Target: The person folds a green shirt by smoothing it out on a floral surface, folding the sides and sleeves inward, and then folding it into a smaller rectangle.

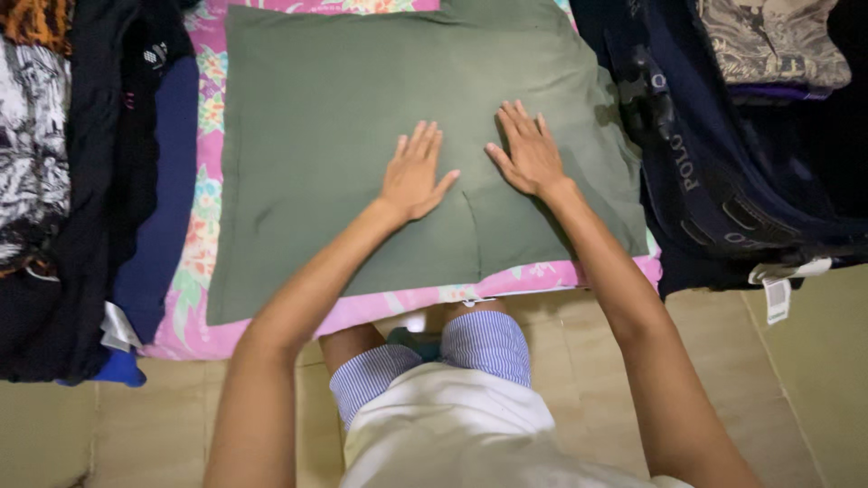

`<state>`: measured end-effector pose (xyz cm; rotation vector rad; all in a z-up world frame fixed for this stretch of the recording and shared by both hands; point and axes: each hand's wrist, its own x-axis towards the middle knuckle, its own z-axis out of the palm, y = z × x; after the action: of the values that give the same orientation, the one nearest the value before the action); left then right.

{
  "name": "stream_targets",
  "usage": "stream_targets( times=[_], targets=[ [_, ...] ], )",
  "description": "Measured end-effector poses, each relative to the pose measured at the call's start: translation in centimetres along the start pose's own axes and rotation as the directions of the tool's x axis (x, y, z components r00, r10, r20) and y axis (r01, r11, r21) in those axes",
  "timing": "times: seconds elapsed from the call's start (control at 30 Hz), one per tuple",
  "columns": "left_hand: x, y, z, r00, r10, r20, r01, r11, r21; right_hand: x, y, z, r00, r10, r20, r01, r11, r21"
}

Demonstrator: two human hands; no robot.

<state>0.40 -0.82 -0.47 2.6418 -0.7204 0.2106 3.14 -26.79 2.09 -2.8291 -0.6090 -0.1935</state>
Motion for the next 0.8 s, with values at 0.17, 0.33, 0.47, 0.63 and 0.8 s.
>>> stream_targets(
  times=[0.17, 0.33, 0.47, 0.63, 0.8],
  targets=[
    [1.4, -0.1, 1.3, 0.999, -0.011, 0.045, 0.011, 1.0, -0.001, 0.5, -0.3, 0.7, 0.995, 0.045, 0.089, -0.051, 0.997, 0.063],
    [0.5, -0.8, 0.2, 0.997, -0.012, 0.081, 0.011, 1.0, 0.01, 0.6, -0.6, 0.6, 0.991, 0.068, 0.116, -0.073, 0.996, 0.044],
    [-1.1, -2.7, -1.1, 0.995, -0.015, 0.094, 0.013, 1.0, 0.024, 0.6, -0.6, 0.6, 0.991, 0.062, 0.121, -0.066, 0.997, 0.026],
    [-4.0, -6.7, -3.3, 0.997, -0.04, 0.068, 0.035, 0.997, 0.074, 0.8, -0.2, 0.7, 0.993, 0.038, 0.109, -0.041, 0.999, 0.025],
    [-7.2, -11.3, -5.9, 0.987, -0.149, 0.055, 0.141, 0.982, 0.122, 0.8, -0.3, 0.9, 0.972, 0.202, 0.12, -0.202, 0.979, -0.013]
  ],
)
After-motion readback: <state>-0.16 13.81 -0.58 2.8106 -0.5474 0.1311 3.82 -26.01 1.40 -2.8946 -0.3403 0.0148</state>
